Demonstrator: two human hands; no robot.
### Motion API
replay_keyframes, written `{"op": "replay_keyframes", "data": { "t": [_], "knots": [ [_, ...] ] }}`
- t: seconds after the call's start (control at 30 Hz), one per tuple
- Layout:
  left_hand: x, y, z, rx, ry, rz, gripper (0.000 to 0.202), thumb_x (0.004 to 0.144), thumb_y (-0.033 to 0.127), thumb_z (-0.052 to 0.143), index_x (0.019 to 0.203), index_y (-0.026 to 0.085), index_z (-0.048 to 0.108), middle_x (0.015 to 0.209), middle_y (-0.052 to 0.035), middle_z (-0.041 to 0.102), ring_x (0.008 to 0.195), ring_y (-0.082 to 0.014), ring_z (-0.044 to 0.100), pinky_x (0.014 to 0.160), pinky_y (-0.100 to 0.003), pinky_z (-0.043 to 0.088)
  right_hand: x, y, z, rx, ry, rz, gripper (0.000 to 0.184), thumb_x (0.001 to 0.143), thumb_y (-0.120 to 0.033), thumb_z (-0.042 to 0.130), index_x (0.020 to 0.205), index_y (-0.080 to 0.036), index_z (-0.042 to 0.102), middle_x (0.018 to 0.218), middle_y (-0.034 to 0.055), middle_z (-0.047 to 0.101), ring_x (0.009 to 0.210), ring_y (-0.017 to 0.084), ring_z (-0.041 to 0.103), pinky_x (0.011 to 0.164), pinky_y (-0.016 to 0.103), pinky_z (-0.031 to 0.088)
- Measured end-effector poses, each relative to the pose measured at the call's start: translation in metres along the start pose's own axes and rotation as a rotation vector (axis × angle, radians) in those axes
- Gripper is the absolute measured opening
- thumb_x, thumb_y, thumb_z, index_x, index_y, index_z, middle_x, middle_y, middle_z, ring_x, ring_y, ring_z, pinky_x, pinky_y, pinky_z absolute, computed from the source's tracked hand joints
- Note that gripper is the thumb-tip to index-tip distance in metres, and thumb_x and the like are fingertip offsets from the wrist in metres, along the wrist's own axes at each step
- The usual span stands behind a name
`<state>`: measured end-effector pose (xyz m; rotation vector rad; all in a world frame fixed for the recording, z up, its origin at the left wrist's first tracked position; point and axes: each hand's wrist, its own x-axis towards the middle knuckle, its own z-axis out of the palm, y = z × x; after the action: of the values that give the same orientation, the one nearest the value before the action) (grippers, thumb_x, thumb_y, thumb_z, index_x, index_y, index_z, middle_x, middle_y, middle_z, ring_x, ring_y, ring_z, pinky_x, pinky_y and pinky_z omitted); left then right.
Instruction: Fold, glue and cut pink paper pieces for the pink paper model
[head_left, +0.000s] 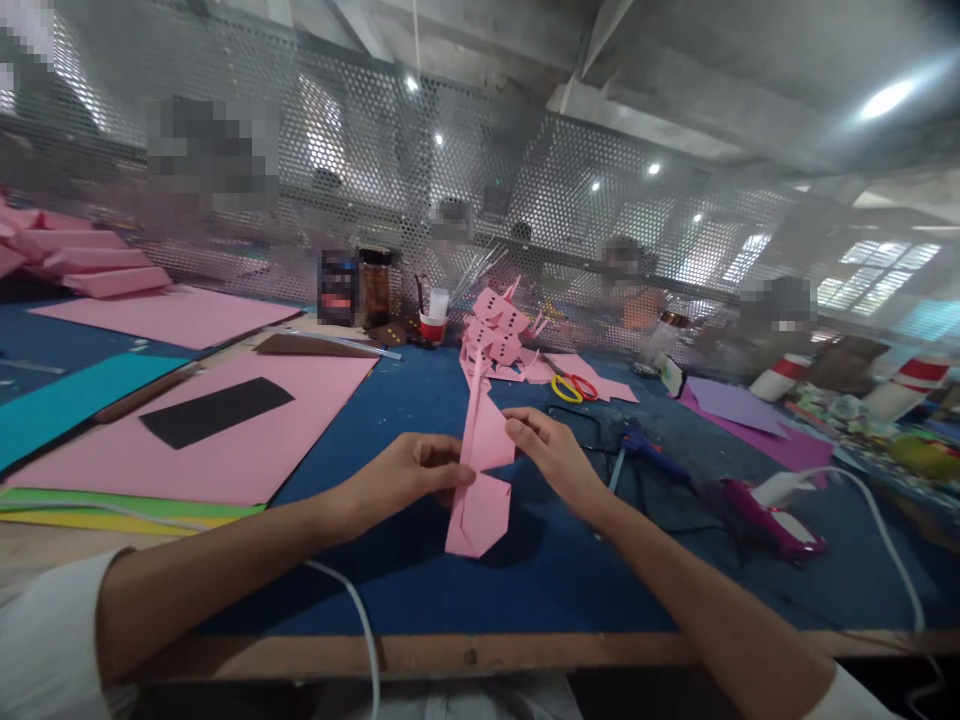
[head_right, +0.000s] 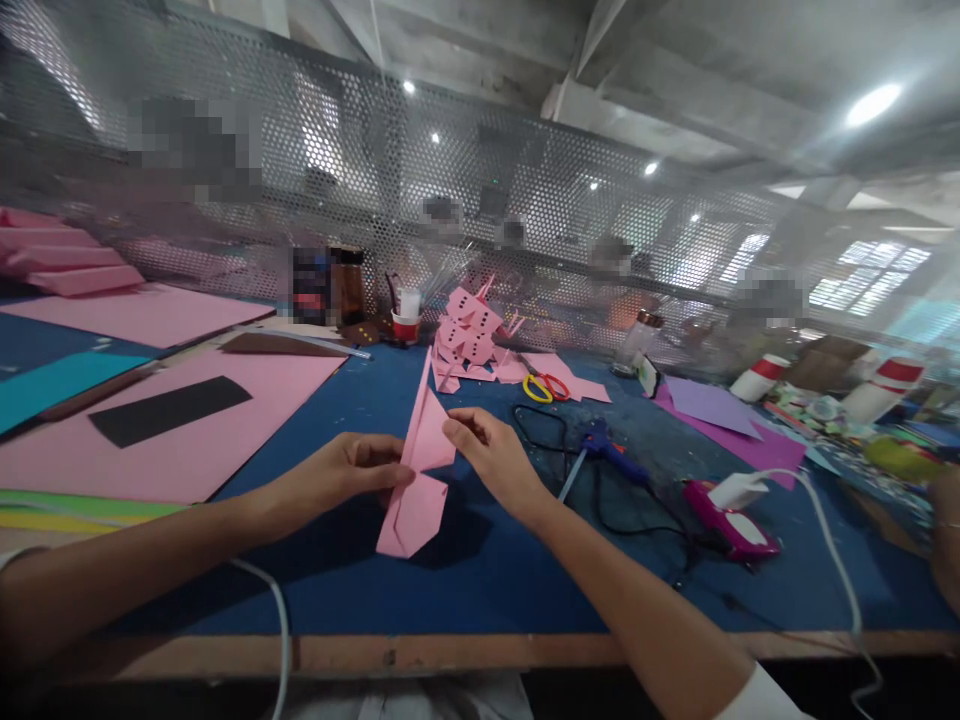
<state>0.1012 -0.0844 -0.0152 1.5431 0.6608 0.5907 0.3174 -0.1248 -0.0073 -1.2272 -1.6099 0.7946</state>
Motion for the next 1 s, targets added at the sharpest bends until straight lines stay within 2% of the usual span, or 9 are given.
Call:
{"op": "replay_keyframes", "data": {
  "t": [0.07,0.2,0.43,0.67,0.8,0.87,1.0],
  "knots": [
    [-0.001,-0.002,0.003,0.024,-0.076,-0.015,0.023,0.079,0.037,0.073,0.080,0.014,0.069,0.067,0.0006,0.064,0.063,-0.0129,0.057,0.062,-0.023,0.045,0.001,0.000,0.001,0.079,0.007,0.029,0.037,0.089,-0.050,0.062,0.107,-0.018,0.067,0.099,0.0035,0.068,0.089,0.017,0.061,0.079,0.027,0.047],
    [-0.003,-0.008,0.005,0.068,-0.138,-0.040,0.026,0.080,0.039,0.072,0.086,0.013,0.070,0.070,-0.0015,0.067,0.063,-0.0140,0.059,0.061,-0.024,0.046,-0.002,-0.002,0.005,0.211,-0.033,0.054,0.033,0.084,-0.047,0.068,0.100,-0.018,0.068,0.092,0.0019,0.067,0.082,0.015,0.059,0.074,0.026,0.046],
    [-0.008,-0.007,0.010,0.078,-0.189,-0.055,0.027,0.081,0.041,0.069,0.090,0.016,0.070,0.076,-0.0030,0.068,0.066,-0.0158,0.060,0.061,-0.025,0.046,-0.002,0.000,0.005,0.111,0.001,0.013,0.029,0.081,-0.045,0.069,0.088,-0.017,0.065,0.078,-0.0008,0.059,0.070,0.012,0.052,0.065,0.024,0.042],
    [-0.007,-0.008,0.012,0.052,-0.190,-0.035,0.022,0.083,0.037,0.068,0.091,0.017,0.068,0.081,-0.0017,0.068,0.071,-0.0152,0.061,0.062,-0.024,0.045,-0.001,0.001,0.005,0.042,0.021,-0.007,0.026,0.082,-0.042,0.066,0.084,-0.017,0.062,0.075,-0.0022,0.055,0.068,0.011,0.049,0.063,0.024,0.040],
    [-0.008,-0.006,0.015,0.012,-0.152,0.005,0.027,0.081,0.034,0.070,0.104,0.019,0.066,0.093,-0.0028,0.070,0.084,-0.0183,0.064,0.072,-0.027,0.049,-0.001,0.001,0.007,0.059,-0.005,0.004,0.025,0.082,-0.041,0.067,0.085,-0.017,0.062,0.076,-0.0023,0.057,0.068,0.011,0.050,0.063,0.023,0.040],
    [-0.009,-0.004,0.017,0.013,-0.123,0.029,0.027,0.082,0.034,0.069,0.104,0.019,0.066,0.095,-0.0032,0.069,0.086,-0.0188,0.064,0.075,-0.028,0.049,-0.001,0.002,0.009,0.062,-0.017,-0.002,0.023,0.081,-0.039,0.067,0.084,-0.017,0.061,0.074,-0.0030,0.057,0.067,0.011,0.050,0.063,0.023,0.041],
    [-0.009,-0.002,0.018,0.038,-0.034,0.016,0.024,0.084,0.040,0.065,0.086,0.017,0.065,0.076,0.0010,0.062,0.066,-0.0132,0.057,0.061,-0.023,0.045,-0.002,0.001,0.013,0.055,-0.050,0.002,0.020,0.082,-0.037,0.066,0.081,-0.017,0.060,0.074,-0.0029,0.057,0.067,0.011,0.051,0.064,0.024,0.041]
  ]
}}
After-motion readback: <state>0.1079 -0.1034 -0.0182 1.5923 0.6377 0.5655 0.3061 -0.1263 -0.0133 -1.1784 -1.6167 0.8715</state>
